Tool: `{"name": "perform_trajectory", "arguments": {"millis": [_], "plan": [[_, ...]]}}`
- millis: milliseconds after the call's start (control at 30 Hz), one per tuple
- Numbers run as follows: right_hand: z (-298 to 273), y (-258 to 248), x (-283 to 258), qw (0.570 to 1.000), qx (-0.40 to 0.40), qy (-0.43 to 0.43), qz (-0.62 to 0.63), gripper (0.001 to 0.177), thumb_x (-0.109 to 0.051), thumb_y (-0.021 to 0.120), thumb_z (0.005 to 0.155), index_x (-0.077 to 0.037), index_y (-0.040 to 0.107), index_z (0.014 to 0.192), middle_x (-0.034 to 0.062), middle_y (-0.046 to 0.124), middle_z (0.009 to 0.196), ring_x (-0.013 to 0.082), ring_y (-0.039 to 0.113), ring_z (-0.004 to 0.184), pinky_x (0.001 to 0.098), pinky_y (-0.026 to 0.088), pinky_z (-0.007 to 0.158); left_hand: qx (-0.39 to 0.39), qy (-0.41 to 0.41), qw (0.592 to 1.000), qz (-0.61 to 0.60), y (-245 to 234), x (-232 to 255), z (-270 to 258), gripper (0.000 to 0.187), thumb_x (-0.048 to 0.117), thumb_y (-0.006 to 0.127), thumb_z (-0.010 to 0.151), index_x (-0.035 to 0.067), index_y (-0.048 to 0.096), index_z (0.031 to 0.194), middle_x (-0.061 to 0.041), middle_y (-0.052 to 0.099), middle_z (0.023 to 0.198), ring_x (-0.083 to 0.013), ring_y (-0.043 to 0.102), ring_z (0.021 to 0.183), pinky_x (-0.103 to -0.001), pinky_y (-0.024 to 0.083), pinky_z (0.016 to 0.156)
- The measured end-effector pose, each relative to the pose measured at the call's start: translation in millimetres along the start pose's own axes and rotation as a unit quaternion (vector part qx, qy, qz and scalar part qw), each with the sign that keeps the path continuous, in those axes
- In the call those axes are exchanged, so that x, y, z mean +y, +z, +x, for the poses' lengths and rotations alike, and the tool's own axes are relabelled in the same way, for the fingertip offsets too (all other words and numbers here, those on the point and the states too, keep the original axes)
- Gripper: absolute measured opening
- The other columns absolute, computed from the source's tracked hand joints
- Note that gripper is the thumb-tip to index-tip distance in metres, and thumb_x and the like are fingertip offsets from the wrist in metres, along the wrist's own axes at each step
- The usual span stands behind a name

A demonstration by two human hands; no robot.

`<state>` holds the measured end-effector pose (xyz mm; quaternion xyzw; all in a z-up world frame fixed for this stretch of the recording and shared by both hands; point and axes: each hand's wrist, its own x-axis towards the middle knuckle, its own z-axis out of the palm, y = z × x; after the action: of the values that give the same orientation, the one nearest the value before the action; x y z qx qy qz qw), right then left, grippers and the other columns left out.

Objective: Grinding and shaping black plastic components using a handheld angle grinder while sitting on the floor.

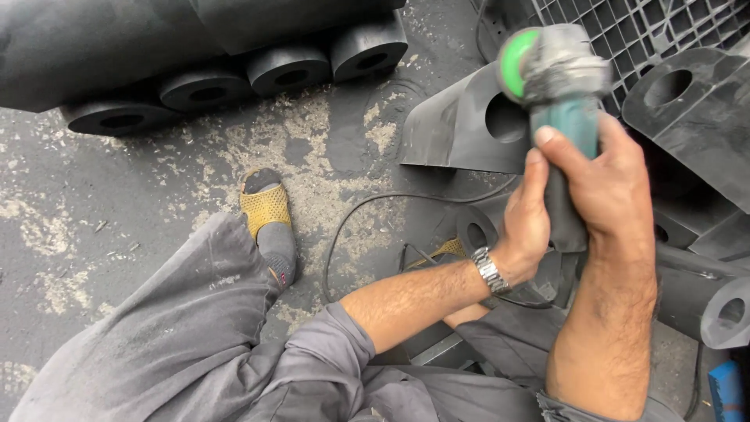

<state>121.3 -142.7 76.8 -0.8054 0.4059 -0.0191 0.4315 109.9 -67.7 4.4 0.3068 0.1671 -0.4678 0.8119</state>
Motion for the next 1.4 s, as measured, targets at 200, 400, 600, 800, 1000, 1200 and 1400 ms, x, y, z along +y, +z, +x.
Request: {"name": "perform_trajectory", "arguments": {"millis": [200, 400, 600, 800, 1000, 1200, 1400], "plan": [[-26, -12, 22, 0.983, 0.17, 0.069, -0.003, 0.035, -0.027, 0.076, 0.1, -0.002, 0.07, 0.122, 0.0009, 0.072, 0.106, 0.0064, 0.065, 0.092, 0.0228, 0.052, 0.082, -0.085, -0.163, 0.976, 0.119, 0, 3, -7, 0.074, 0.059, 0.039, 0.106, -0.002, 0.051, 0.144, -0.008, 0.057, 0.139, -0.0134, 0.051, 0.126, -0.027, 0.04, 0.106], [-22, -11, 23, 0.955, 0.071, 0.126, 0.259, 0.032, -0.024, 0.073, 0.097, 0.0, 0.067, 0.117, 0.0022, 0.069, 0.1, 0.0092, 0.064, 0.084, 0.0235, 0.053, 0.075, -0.105, -0.082, 0.979, 0.154, -11, 1, -24, 0.065, 0.053, 0.046, 0.11, -0.007, 0.056, 0.133, -0.009, 0.059, 0.119, -0.0131, 0.052, 0.108, -0.03, 0.044, 0.093], [-7, 13, 1, 0.983, 0.023, 0.112, 0.142, 0.039, -0.031, 0.077, 0.091, -0.002, 0.068, 0.115, 0.0003, 0.068, 0.096, 0.006, 0.062, 0.082, 0.0235, 0.052, 0.071, -0.075, -0.015, 0.997, -0.001, -15, 20, -21, 0.065, 0.051, 0.041, 0.109, -0.002, 0.049, 0.146, -0.007, 0.055, 0.141, -0.012, 0.05, 0.127, -0.026, 0.038, 0.11], [-7, 8, 6, 0.988, 0.034, 0.099, 0.112, 0.039, -0.034, 0.077, 0.092, -0.002, 0.069, 0.114, 0.0003, 0.068, 0.095, 0.006, 0.06, 0.081, 0.0237, 0.05, 0.07, -0.073, -0.049, 0.996, -0.03, -11, 34, -11, 0.067, 0.05, 0.042, 0.108, -0.001, 0.046, 0.151, -0.006, 0.051, 0.148, -0.012, 0.048, 0.133, -0.027, 0.036, 0.113], [-9, 8, 14, 0.965, 0.129, 0.123, 0.19, 0.037, -0.035, 0.075, 0.094, -0.004, 0.069, 0.114, -0.0006, 0.07, 0.097, 0.0062, 0.063, 0.082, 0.0227, 0.052, 0.073, -0.145, -0.133, 0.979, 0.049, -14, 26, -10, 0.066, 0.049, 0.043, 0.109, -0.002, 0.047, 0.151, -0.01, 0.052, 0.145, -0.014, 0.049, 0.128, -0.029, 0.038, 0.11], [-5, 9, -4, 0.991, 0.026, 0.09, 0.092, 0.037, -0.032, 0.076, 0.092, -0.005, 0.069, 0.115, -0.0001, 0.07, 0.096, 0.0053, 0.061, 0.083, 0.0235, 0.051, 0.071, -0.069, -0.029, 0.996, -0.041, -11, 27, -12, 0.067, 0.05, 0.043, 0.108, -0.002, 0.045, 0.151, -0.007, 0.053, 0.148, -0.0129, 0.05, 0.133, -0.027, 0.037, 0.114], [-15, 5, 18, 0.968, 0.129, 0.135, 0.167, 0.037, -0.034, 0.075, 0.096, -0.003, 0.069, 0.115, 0.0001, 0.069, 0.098, 0.0063, 0.061, 0.082, 0.0235, 0.05, 0.071, -0.127, -0.161, 0.978, 0.03, -9, 30, -16, 0.069, 0.05, 0.042, 0.108, -0.004, 0.046, 0.15, -0.013, 0.053, 0.147, -0.0164, 0.049, 0.131, -0.029, 0.038, 0.11]]}}
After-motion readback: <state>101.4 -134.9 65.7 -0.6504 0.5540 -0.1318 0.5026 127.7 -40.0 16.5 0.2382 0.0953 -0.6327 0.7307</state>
